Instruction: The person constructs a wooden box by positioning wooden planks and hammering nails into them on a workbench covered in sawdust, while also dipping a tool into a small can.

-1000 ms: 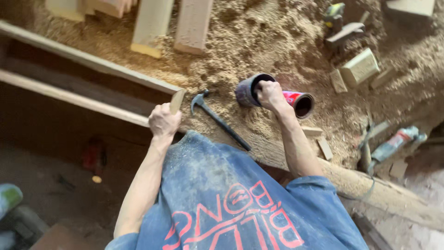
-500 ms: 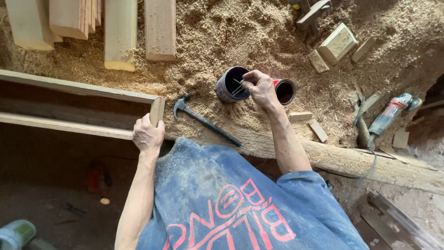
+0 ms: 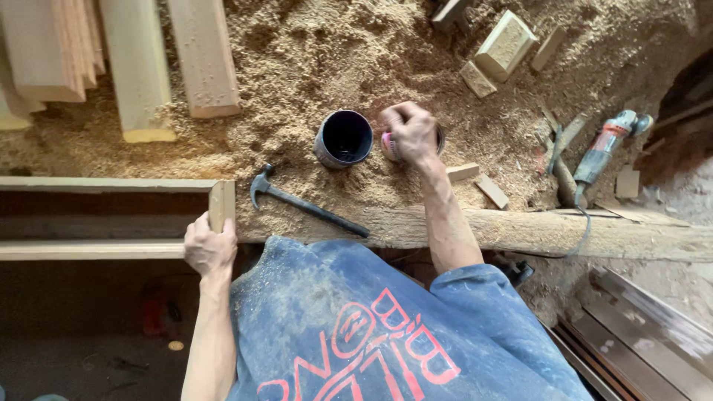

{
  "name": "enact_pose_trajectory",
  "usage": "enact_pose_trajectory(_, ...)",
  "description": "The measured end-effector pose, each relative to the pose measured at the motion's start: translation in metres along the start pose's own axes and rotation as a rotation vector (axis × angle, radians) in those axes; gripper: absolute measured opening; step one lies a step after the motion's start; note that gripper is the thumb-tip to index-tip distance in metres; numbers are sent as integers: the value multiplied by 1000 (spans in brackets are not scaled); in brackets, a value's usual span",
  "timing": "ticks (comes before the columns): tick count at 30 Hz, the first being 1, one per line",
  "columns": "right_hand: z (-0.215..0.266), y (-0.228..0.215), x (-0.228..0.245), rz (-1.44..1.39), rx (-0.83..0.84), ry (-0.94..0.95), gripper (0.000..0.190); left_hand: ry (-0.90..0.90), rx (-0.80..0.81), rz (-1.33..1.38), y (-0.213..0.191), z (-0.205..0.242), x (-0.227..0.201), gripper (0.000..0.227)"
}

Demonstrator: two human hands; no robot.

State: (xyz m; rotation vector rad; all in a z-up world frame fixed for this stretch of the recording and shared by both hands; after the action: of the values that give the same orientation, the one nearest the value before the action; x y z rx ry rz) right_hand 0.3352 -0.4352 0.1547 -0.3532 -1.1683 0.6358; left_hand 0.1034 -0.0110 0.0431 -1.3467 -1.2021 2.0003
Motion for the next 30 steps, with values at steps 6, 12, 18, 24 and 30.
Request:
enact_pose_trajectory(6,-39,-33,-133,867,228,137,25,-37,-22,23,-7,13,0,34)
enact_pose_trajectory(12,-49,23,-87,1002,706,-145,12,31,51,-64,-14,7,-14,36)
enact_pose_trajectory(18,-35,58,-55,1253,969,-291,11,-9,-424,162,-63,56,-3,27)
enact_pose_trajectory(24,-46,57,-86,1376,1088,-145,8,-237,-637,271,-67,117,37,14)
enact_pose_trajectory(30,-56,33,-99,1224,1063,-37,9,-307,-625,396,-41,123,46,17)
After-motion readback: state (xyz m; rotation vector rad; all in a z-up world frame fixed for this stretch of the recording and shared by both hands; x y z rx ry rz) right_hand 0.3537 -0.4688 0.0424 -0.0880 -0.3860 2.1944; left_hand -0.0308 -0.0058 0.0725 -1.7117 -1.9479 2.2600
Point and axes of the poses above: each hand's wrist, its own z-axis away from the middle knuckle, its own y-axis out of the palm, x = y × z, the point moved 7 cm from there along -z, towards the middle knuckle, and after that the axes turned 10 degrees about x, right-handed, at the moved point
